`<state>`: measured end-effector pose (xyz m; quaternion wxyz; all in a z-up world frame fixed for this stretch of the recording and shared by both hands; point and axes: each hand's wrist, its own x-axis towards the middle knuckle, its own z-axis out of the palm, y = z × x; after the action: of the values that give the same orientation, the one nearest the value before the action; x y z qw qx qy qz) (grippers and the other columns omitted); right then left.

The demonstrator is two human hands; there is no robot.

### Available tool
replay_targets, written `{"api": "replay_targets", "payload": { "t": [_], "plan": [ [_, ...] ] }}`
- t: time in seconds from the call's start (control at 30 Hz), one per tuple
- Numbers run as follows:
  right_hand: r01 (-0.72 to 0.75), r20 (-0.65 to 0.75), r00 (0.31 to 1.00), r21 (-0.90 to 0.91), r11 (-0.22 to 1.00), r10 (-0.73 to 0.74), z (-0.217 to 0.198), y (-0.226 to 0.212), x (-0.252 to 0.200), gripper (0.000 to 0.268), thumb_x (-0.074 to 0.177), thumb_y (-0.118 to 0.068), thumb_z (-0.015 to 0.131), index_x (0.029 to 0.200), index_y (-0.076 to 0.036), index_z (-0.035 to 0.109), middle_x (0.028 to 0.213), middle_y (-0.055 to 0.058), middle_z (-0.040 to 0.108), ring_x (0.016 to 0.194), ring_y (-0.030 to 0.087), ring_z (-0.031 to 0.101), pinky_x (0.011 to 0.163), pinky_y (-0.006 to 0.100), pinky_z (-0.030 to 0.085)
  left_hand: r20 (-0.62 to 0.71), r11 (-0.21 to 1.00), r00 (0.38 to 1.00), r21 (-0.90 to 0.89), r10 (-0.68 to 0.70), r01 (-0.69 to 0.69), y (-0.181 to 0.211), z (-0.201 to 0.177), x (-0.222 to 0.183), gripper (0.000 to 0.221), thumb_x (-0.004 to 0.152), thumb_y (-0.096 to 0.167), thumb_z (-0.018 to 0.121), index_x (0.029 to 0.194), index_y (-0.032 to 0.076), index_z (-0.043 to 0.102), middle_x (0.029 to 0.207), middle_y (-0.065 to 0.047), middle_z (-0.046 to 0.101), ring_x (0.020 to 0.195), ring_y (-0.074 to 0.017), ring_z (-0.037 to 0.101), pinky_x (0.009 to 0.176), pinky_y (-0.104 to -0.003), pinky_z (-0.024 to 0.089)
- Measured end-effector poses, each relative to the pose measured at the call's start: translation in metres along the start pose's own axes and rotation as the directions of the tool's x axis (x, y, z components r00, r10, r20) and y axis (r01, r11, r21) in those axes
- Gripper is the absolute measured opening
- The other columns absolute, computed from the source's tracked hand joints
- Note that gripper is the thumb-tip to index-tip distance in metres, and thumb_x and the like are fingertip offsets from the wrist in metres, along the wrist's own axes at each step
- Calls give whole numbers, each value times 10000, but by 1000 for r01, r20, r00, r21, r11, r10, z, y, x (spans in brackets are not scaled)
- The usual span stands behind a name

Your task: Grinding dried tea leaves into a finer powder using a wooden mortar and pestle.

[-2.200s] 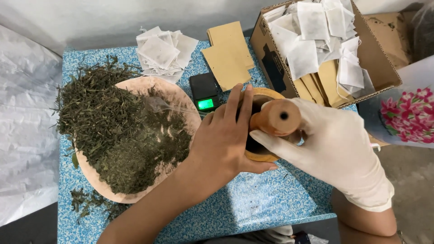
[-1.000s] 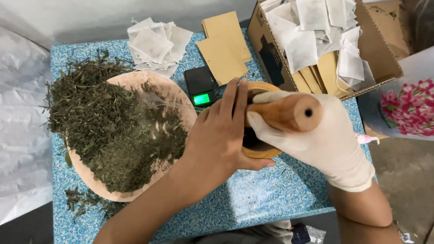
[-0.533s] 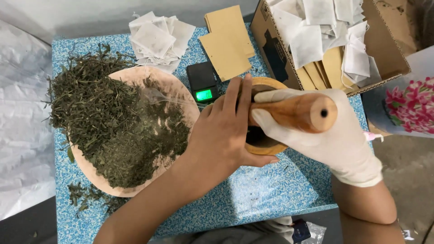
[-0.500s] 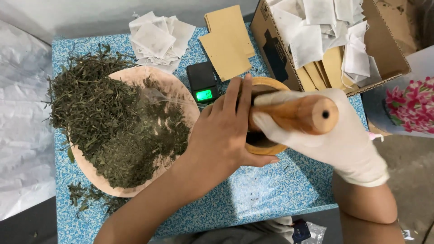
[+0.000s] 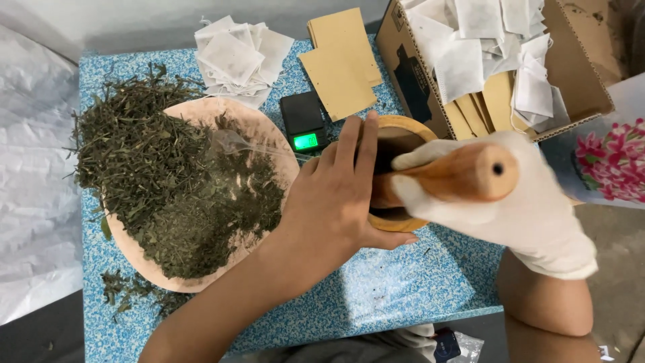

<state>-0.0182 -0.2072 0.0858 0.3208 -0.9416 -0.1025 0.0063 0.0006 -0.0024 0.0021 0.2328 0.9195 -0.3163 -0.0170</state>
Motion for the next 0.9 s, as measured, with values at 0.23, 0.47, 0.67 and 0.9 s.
{"api": "replay_targets", "payload": {
  "t": [0.23, 0.47, 0.67, 0.9],
  "plan": [
    [-56, -168, 985, -32, 998, 50, 21, 2, -10, 411, 906, -493, 870, 1056, -111, 906, 905, 28, 886, 667, 109, 798, 652, 285, 649, -30, 999, 1000, -40, 3, -4, 0, 0, -2, 1639, 677, 888, 1017, 1733, -44, 178, 1724, -272, 410, 1356, -444, 642, 1034, -573, 589],
    [-10, -63, 998, -32, 999, 8, 10, 2, -12, 325, 897, -375, 865, 1081, -112, 918, 998, 35, 908, 895, 135, 865, 835, 296, 682, 39, 1000, 999, 5, -18, 18, 0, -2, 1, 1653, 701, 944, 971, 1754, -19, 136, 1753, -275, 367, 1386, -447, 606, 1041, -570, 570],
    [393, -131, 903, -135, 909, -410, 27, -1, -8, 368, 1028, -221, 829, 1288, 41, 816, 1138, 173, 882, 848, 220, 864, 724, 291, 746, 104, 998, 994, -53, -40, 45, -1, -1, 0, 1611, 783, 920, 915, 1779, 2, 41, 1822, -308, 260, 1546, -485, 464, 1208, -605, 437],
    [146, 52, 987, 62, 987, -149, -6, 3, -16, 493, 871, -299, 865, 1291, -43, 821, 1168, 90, 902, 940, 157, 912, 798, 276, 757, 42, 1000, 999, 2, -7, 7, -1, -3, 0, 1664, 713, 955, 955, 1765, -28, 119, 1776, -282, 339, 1440, -451, 570, 1094, -558, 543]
  ]
}}
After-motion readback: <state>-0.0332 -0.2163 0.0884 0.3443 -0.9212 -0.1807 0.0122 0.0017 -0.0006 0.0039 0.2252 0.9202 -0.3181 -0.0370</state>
